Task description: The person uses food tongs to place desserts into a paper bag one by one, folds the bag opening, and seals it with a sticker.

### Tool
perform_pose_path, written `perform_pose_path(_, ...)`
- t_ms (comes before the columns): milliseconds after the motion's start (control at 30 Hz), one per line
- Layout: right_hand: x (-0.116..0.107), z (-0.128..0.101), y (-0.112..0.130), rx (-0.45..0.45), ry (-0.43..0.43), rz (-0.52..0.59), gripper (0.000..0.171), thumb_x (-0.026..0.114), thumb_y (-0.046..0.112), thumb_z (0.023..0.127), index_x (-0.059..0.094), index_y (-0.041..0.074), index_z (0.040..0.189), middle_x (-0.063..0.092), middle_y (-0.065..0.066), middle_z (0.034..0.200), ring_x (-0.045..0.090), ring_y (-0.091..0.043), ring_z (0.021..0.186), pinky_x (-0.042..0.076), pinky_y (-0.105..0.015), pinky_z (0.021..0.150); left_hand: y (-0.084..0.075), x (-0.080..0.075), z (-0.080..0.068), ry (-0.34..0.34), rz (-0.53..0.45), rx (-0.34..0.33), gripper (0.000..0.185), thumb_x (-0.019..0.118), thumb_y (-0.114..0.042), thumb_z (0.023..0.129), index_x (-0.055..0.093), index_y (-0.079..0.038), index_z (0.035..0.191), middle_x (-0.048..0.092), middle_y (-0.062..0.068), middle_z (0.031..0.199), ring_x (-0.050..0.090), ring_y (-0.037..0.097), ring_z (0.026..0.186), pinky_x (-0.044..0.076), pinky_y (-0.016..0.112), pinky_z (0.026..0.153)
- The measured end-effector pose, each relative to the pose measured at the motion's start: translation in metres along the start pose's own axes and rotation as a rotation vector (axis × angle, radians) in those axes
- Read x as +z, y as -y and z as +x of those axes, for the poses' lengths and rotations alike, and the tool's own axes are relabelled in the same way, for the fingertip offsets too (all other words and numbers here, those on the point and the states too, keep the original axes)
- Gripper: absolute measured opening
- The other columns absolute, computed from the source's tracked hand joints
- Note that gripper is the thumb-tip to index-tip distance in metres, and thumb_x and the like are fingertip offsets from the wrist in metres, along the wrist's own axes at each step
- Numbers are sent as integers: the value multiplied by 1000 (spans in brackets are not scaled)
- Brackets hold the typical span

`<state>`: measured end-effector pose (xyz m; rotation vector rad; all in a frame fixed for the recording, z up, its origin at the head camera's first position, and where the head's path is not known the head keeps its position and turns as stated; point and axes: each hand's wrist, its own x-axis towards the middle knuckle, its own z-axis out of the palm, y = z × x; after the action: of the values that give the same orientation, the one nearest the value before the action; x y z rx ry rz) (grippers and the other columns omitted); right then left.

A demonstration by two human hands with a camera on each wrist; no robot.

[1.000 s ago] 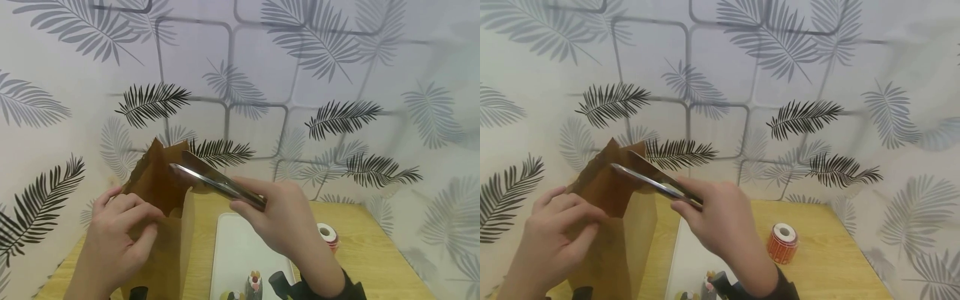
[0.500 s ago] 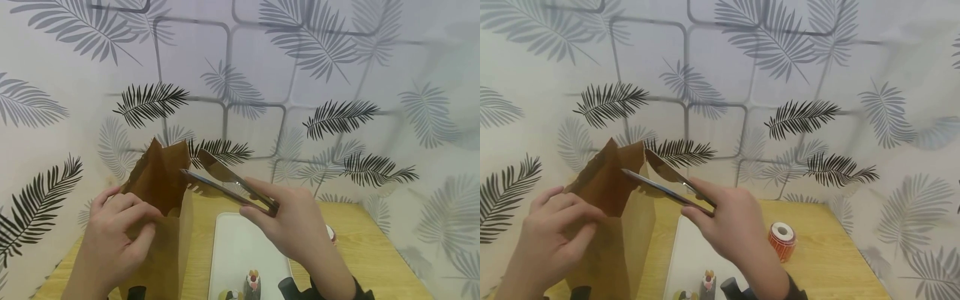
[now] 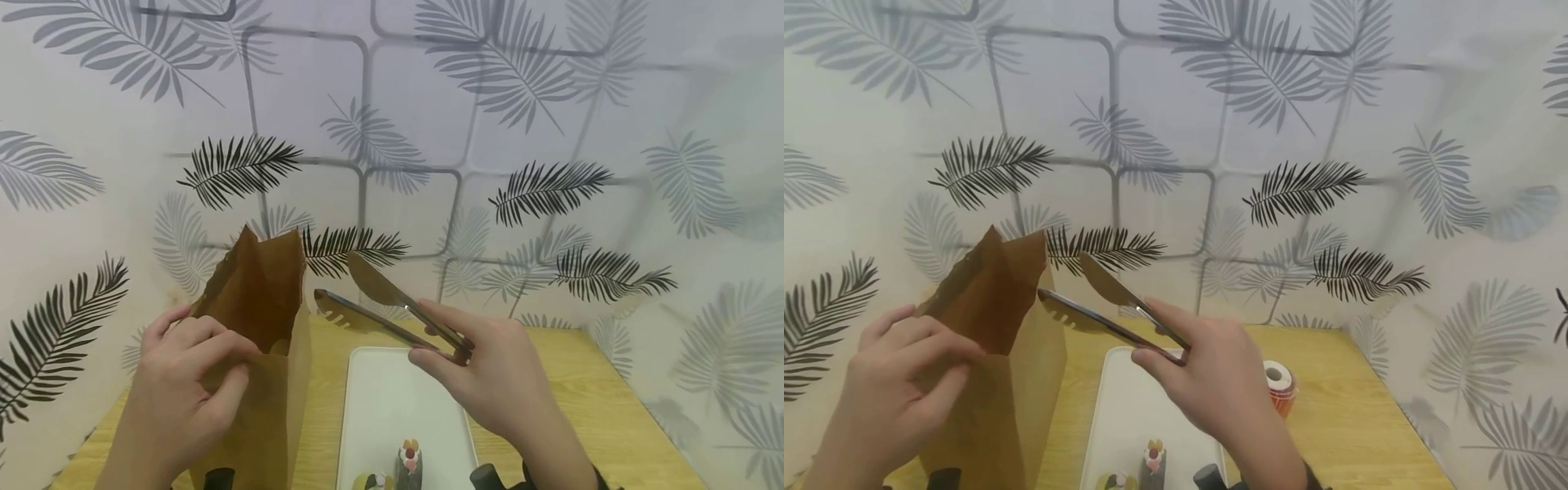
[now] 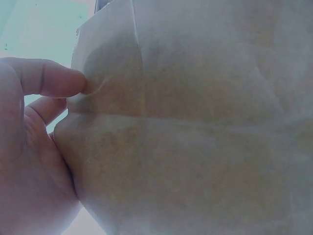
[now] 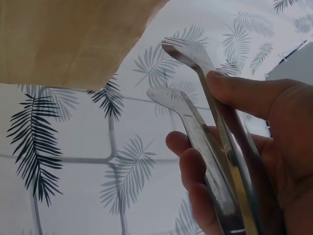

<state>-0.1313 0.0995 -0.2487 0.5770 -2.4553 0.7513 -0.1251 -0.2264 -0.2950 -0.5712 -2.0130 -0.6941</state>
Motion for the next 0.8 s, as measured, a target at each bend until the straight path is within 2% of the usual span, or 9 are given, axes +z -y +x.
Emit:
perform_pose_path(133,0,-5,-7,-5,-7,6,48,86,38,85,74,30,131,72,17,77,44,4,51,40,-24,55,0,0,0,-8,-3,5,24,63,-2,81,73,-24,78,65,-10,80,54,7,80,25,37,122)
perform_pose_path(267,-1,-7,-11,-4,-15,-21,48,86,37,84,74,30,130,67,16,70,47,4,54,42,-24,57,0,1,1,-29,-10,23,25,64,-1,79,73,-24,78,65,-10,79,54,8,78,26,36,120)
perform_pose_path(533,-1,-11,-16,-11,-11,13,49,87,34,84,75,27,130,80,12,94,55,7,60,46,-23,59,-1,0,1,-18,-5,14,24,63,-2,80,73,-24,78,64,-9,79,54,8,79,26,36,121)
perform_pose_path(800,-1,-19,-31,35,48,2,51,88,31,83,73,30,132,78,15,91,54,4,58,45,-22,57,-1,0,1,-6,0,0,22,63,-3,81,73,-22,78,65,-8,79,54,8,80,26,38,120)
